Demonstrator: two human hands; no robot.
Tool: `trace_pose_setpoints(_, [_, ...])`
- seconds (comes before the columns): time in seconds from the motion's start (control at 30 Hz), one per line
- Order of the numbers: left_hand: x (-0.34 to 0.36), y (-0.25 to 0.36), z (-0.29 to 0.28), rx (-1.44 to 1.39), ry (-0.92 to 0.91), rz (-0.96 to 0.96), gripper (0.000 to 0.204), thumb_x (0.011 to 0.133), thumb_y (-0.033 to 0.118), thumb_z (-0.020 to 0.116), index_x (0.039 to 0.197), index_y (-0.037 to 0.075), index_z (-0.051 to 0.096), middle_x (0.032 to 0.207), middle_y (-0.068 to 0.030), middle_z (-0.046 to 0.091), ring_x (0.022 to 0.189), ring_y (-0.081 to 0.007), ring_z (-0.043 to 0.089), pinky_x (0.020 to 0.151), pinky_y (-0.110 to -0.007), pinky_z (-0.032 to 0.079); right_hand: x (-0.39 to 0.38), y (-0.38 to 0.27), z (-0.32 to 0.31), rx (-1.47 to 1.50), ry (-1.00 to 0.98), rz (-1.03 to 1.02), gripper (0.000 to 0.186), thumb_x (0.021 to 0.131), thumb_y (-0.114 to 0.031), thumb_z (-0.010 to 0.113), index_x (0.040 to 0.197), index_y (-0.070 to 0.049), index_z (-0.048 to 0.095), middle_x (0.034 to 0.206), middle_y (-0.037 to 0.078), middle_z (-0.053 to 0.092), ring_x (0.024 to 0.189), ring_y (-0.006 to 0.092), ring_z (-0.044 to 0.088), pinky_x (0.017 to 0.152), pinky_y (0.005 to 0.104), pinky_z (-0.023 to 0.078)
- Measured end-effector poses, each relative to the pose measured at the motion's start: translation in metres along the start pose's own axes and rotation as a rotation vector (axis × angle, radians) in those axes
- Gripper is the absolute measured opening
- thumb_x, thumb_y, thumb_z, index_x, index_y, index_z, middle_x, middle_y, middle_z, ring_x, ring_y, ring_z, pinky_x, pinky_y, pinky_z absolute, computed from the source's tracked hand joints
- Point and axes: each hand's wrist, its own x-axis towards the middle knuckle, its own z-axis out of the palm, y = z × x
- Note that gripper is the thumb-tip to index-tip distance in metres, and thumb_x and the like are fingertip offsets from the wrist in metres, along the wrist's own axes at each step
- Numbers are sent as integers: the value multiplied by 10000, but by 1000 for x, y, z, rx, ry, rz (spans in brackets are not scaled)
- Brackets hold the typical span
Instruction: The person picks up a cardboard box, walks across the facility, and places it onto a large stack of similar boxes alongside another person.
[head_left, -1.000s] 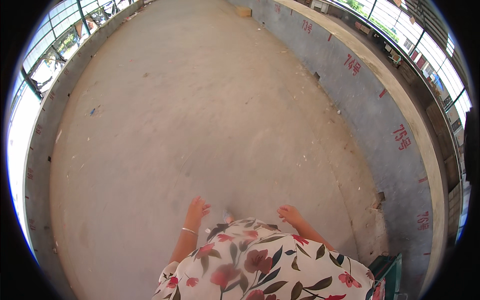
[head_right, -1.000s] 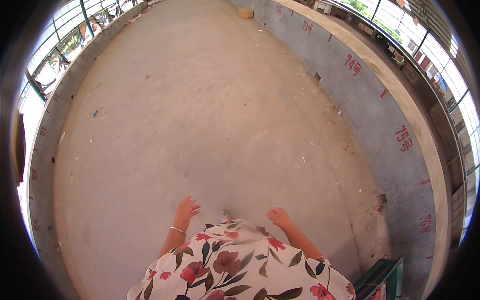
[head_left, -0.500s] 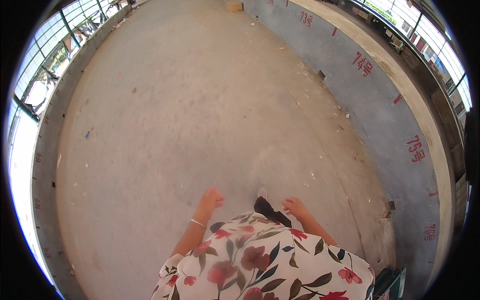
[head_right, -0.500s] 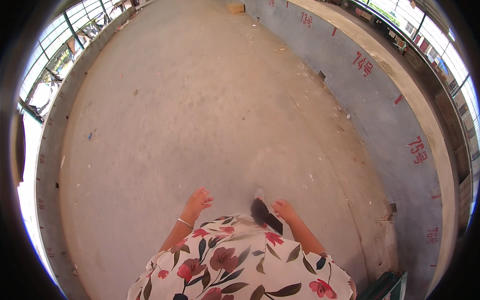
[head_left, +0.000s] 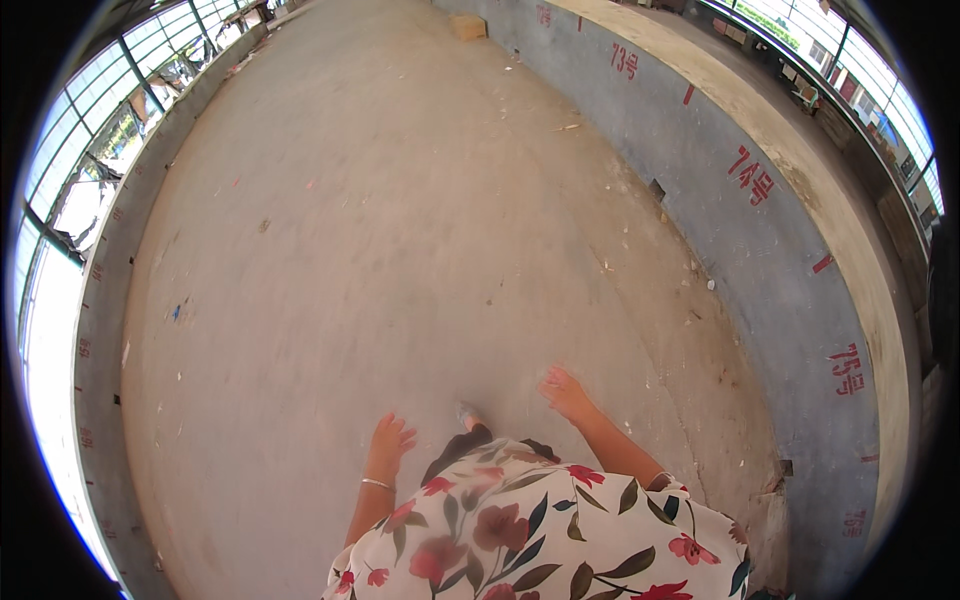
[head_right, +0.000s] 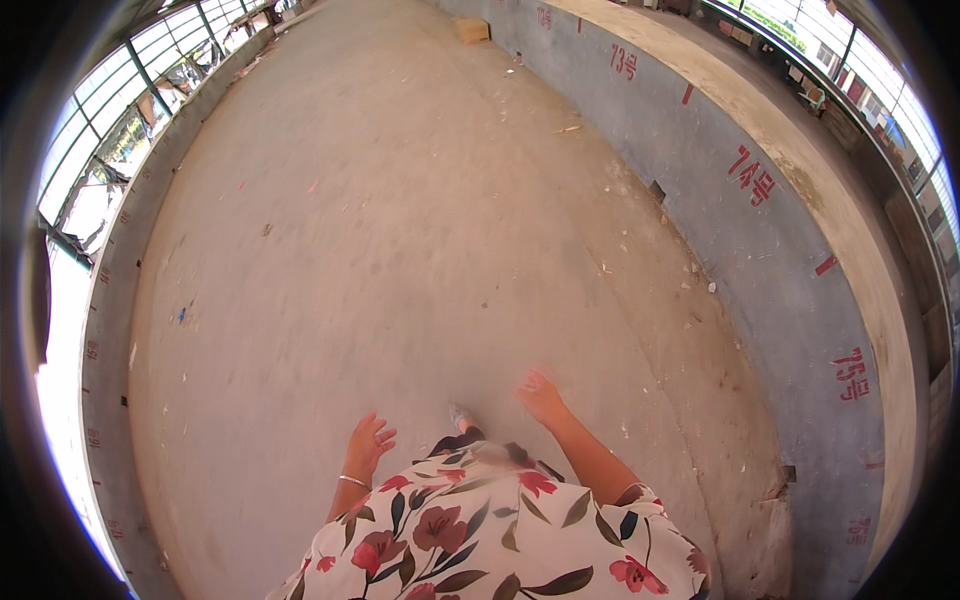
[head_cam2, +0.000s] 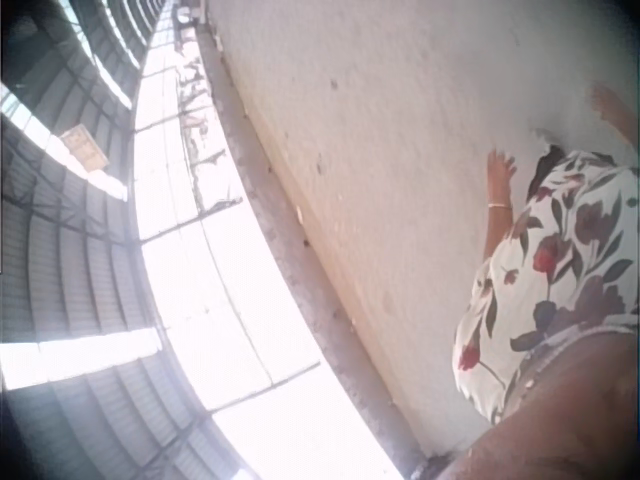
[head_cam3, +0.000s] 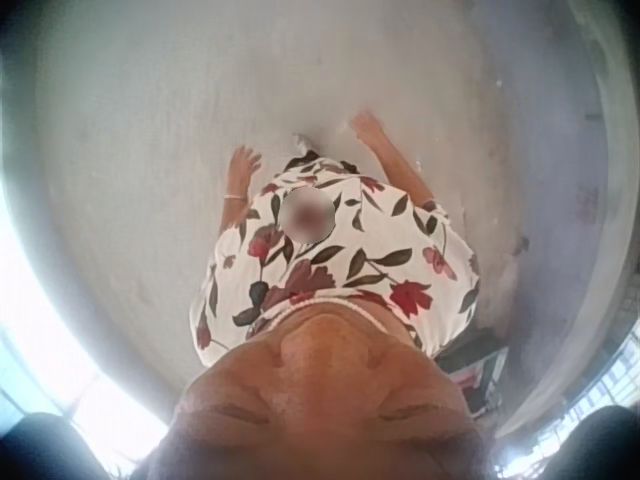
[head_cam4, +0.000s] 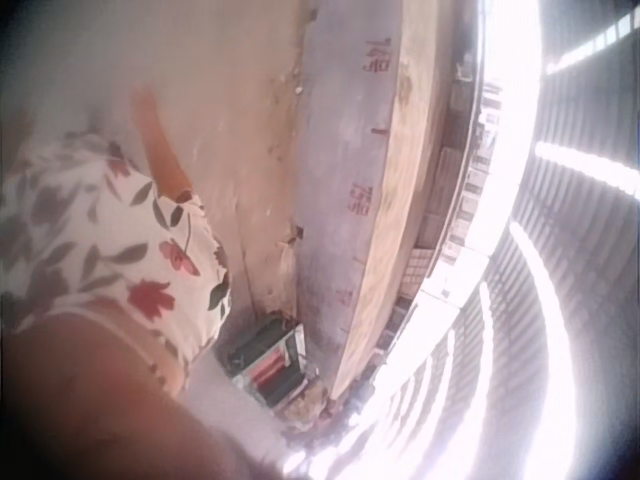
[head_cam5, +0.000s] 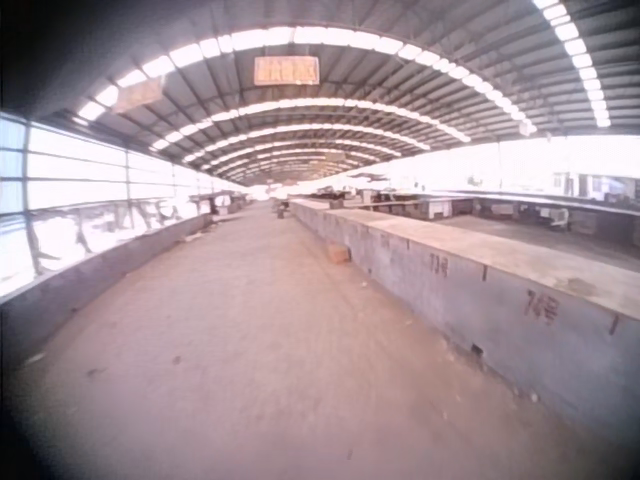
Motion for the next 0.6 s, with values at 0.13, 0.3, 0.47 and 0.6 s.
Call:
trace_pose_setpoints(0.13, [51, 26, 4, -9, 41, -16, 585, 796, 198, 500, 1271, 7, 218, 1165, -157, 388, 907, -273, 519, 692, -346, 454, 24, -26, 6, 2, -104, 185, 634, 728, -290, 588, 1247, -50, 316, 1120, 139, 462, 913, 197, 501, 660, 323, 451])
trace_pose_setpoints(0.3, [135, 79, 47, -53, -39, 23, 553, 801, 185, 490, 1264, 20, 237, 1074, -113, 433, 872, -231, 528, 680, -319, 447, 56, -69, -30, -13, -16, 258, 624, 734, -283, 579, 1232, -14, 316, 1105, 141, 469, 864, 194, 519, 634, 314, 453])
trace_pose_setpoints(0.47, [194, 150, 121, 108, -219, 82, 536, 804, 220, 493, 1250, 31, 262, 1001, -63, 466, 846, -175, 524, 674, -285, 435, 100, -93, -62, 90, 210, 232, 601, 740, -264, 572, 1212, 14, 325, 1048, 138, 495, 822, 180, 526, 612, 289, 453])
trace_pose_setpoints(0.6, [228, 181, 161, 226, -386, 70, 559, 812, 243, 491, 1258, 10, 247, 1061, -85, 445, 884, -182, 516, 693, -283, 434, 134, -131, -52, 147, 205, 242, 591, 739, -255, 570, 1204, 19, 328, 993, 130, 511, 792, 174, 525, 603, 283, 453])
